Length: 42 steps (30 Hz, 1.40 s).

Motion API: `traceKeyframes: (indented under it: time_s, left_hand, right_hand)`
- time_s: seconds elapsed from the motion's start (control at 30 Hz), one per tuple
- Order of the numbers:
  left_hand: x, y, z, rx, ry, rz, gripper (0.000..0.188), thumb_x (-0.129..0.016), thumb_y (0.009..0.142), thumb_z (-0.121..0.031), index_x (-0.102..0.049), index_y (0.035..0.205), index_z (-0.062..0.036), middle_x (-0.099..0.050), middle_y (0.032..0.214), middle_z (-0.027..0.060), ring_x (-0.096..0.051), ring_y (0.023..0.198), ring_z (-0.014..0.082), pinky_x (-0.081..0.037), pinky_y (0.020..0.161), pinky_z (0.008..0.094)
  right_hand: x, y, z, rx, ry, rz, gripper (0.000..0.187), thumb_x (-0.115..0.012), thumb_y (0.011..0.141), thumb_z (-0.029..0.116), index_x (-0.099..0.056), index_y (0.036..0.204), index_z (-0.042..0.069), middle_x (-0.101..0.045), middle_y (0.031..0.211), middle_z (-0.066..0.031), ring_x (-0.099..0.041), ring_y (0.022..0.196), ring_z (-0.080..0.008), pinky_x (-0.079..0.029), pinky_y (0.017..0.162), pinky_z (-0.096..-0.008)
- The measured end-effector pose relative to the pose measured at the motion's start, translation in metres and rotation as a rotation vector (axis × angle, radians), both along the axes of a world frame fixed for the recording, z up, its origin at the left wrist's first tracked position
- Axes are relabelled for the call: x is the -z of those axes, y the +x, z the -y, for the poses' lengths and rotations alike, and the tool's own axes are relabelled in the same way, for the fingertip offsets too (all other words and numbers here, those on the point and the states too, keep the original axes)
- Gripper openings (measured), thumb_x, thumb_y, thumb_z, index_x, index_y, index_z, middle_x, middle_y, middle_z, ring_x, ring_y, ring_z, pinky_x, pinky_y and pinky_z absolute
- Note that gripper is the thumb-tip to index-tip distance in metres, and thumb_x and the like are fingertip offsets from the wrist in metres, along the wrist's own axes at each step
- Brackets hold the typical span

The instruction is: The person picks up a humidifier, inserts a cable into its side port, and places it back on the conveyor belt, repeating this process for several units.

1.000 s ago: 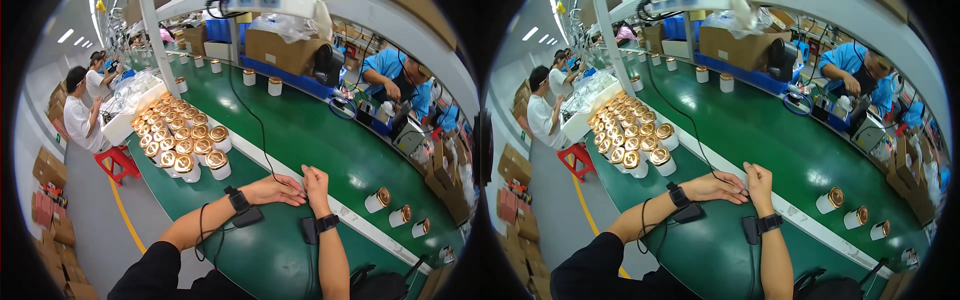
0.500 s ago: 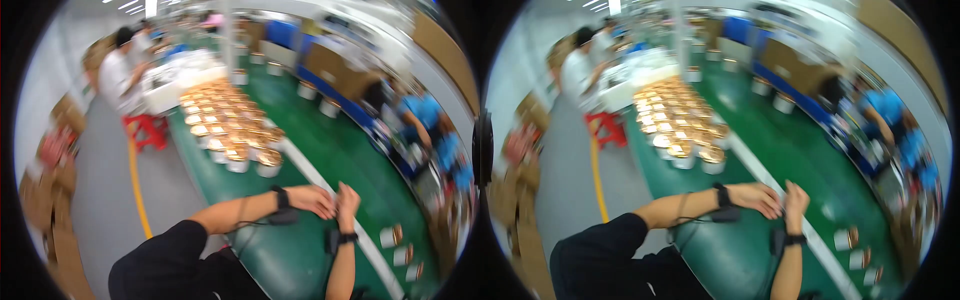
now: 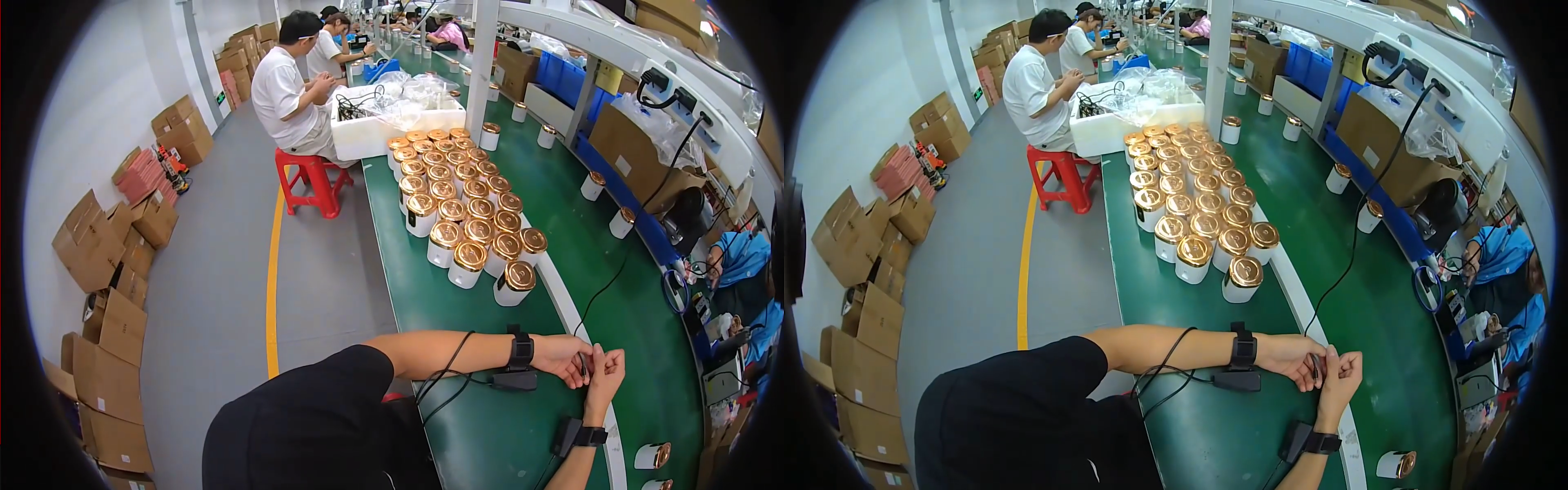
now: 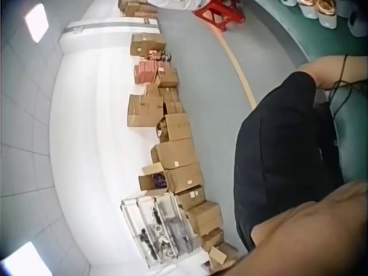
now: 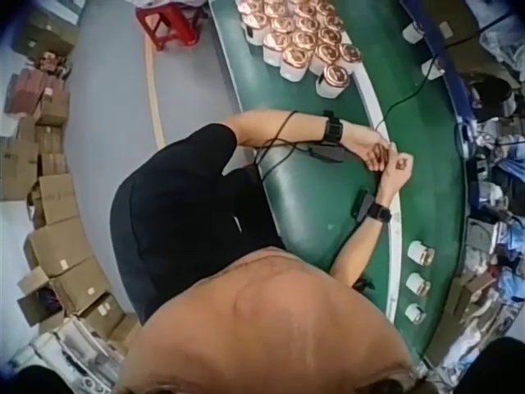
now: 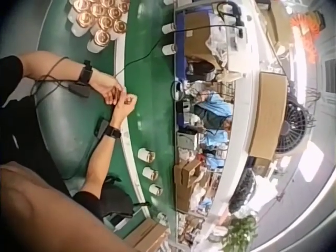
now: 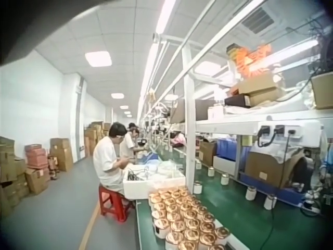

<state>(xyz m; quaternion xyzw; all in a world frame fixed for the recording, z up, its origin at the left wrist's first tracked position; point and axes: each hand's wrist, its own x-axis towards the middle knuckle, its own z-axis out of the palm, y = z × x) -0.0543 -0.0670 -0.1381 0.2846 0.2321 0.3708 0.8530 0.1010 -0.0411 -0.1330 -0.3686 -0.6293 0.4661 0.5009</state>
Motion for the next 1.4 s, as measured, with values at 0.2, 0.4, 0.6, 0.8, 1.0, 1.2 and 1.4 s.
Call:
traceKeyframes:
  time_s: [0.2, 0.4, 0.6, 0.8, 1.0, 1.2, 1.4]
  left_hand:
    - [0.003, -0.002, -0.005, 0.013, -0.029, 0.080, 0.046, -0.037, 0.100, -0.042, -0.058, 0.089, -0.0023, -0.061, 0.079, 0.0155, -0.058, 0.067, 0.0226, -0.050, 0.067, 0.0348]
    - [0.003, -0.005, -0.022, -0.029, -0.033, 0.074, 0.043, -0.037, 0.100, -0.042, -0.057, 0.084, -0.0072, -0.058, 0.075, 0.0080, -0.054, 0.065, 0.0188, -0.046, 0.063, 0.0317]
    - [0.013, -0.006, -0.048, -0.033, -0.082, 0.116, 0.035, -0.041, 0.099, -0.037, -0.054, 0.080, -0.0102, -0.053, 0.070, 0.0025, -0.045, 0.060, 0.0142, -0.039, 0.059, 0.0291]
    - [-0.009, 0.009, -0.068, -0.116, -0.112, 0.057, 0.027, -0.044, 0.099, -0.029, -0.055, 0.084, -0.0095, -0.052, 0.070, 0.0013, -0.040, 0.058, 0.0126, -0.035, 0.058, 0.0273]
    - [0.001, 0.040, -0.123, -0.047, -0.067, 0.133, 0.025, -0.042, 0.099, -0.025, -0.061, 0.101, -0.0080, -0.058, 0.077, -0.0013, -0.045, 0.061, 0.0118, -0.038, 0.061, 0.0282]
    - [0.000, 0.105, -0.146, -0.209, -0.025, 0.020, 0.024, -0.046, 0.099, -0.024, -0.060, 0.112, -0.0095, -0.050, 0.073, -0.0036, -0.039, 0.058, 0.0074, -0.033, 0.054, 0.0225]
    - [-0.006, 0.170, -0.142, -0.193, 0.004, 0.041, 0.026, -0.040, 0.102, -0.025, -0.055, 0.098, -0.0036, -0.049, 0.073, 0.0022, -0.039, 0.056, 0.0098, -0.034, 0.054, 0.0247]
  right_hand:
    - [-0.018, -0.001, 0.011, -0.073, -0.054, 0.055, 0.013, -0.065, 0.089, 0.007, -0.052, 0.089, 0.002, -0.039, 0.060, 0.0064, -0.034, 0.053, -0.0020, -0.027, 0.048, -0.0199]
    - [-0.002, 0.004, -0.016, -0.170, -0.150, 0.091, 0.012, -0.064, 0.089, 0.006, -0.059, 0.098, 0.001, -0.051, 0.064, 0.0036, -0.047, 0.057, -0.0031, -0.034, 0.052, -0.0177]
    - [0.006, 0.008, -0.046, -0.163, -0.048, 0.109, 0.010, -0.062, 0.091, 0.007, -0.060, 0.099, 0.001, -0.058, 0.069, 0.0025, -0.051, 0.061, -0.0023, -0.038, 0.053, -0.0174]
    - [0.006, 0.021, -0.070, -0.209, -0.018, 0.045, 0.012, -0.056, 0.091, 0.004, -0.059, 0.101, -0.001, -0.063, 0.075, -0.0019, -0.058, 0.069, -0.0063, -0.046, 0.063, -0.0211]
    - [0.013, 0.057, -0.122, -0.211, 0.053, 0.001, 0.017, -0.056, 0.092, 0.009, -0.059, 0.105, 0.000, -0.070, 0.091, -0.0105, -0.067, 0.081, -0.0144, -0.055, 0.071, -0.0292]
    - [0.008, 0.123, -0.157, -0.073, 0.419, 0.049, 0.012, -0.063, 0.085, 0.011, -0.062, 0.087, 0.000, -0.070, 0.078, -0.0129, -0.067, 0.072, -0.0151, -0.053, 0.061, -0.0291]
    - [0.009, 0.179, -0.145, -0.138, 0.181, -0.109, 0.013, -0.064, 0.083, 0.008, -0.057, 0.080, -0.003, -0.066, 0.066, -0.0127, -0.063, 0.059, -0.0131, -0.049, 0.054, -0.0275]
